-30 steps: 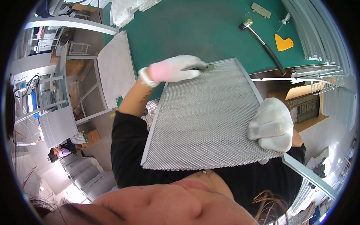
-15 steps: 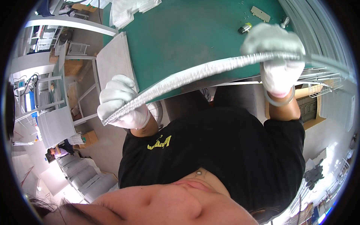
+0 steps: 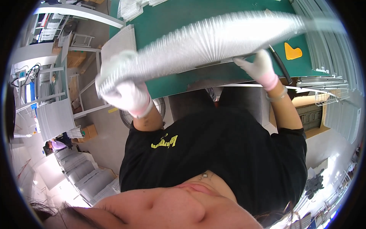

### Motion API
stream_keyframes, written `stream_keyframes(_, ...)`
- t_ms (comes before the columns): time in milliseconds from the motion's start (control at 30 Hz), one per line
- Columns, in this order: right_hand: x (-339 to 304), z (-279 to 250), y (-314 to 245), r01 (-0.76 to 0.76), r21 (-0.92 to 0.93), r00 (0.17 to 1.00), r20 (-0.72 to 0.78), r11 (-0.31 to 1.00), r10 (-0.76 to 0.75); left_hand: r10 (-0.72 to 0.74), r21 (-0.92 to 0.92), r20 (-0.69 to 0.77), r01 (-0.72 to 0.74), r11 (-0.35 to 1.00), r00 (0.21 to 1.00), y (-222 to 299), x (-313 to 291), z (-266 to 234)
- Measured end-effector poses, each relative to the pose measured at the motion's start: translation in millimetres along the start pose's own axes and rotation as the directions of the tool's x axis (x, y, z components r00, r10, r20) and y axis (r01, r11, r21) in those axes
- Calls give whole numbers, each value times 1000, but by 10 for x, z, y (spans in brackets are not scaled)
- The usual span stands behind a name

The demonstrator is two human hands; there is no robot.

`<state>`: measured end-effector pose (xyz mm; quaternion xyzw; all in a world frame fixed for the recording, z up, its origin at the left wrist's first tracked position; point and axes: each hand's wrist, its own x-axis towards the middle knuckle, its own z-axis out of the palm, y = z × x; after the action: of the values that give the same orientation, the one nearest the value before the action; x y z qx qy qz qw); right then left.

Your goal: Assembling metal mesh filters using an electric screwdriver and a rubber mallet.

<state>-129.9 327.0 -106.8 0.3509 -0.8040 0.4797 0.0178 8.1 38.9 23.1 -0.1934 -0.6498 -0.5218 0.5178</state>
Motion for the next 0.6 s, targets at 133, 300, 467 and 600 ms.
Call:
stream_keyframes(133,-96,465,274,-225,-257,974,-87,940,209,-140,280,-214,198,940,967,-151,84,-9)
stream_keyframes(300,-33,536,109,-302,-197,948,-163,933,273,-77,432,-200,158,888,977,-384,85,-156)
stream_keyframes(467,14,382,128,-197,-169,978,-106,966,181,-124,390,-181,187,902,976,-328,180,-51)
stream_keyframes(600,379,-322,129,7,-104,937,349,995,30,-113,362,-151,161,918,982,-344,163,-89)
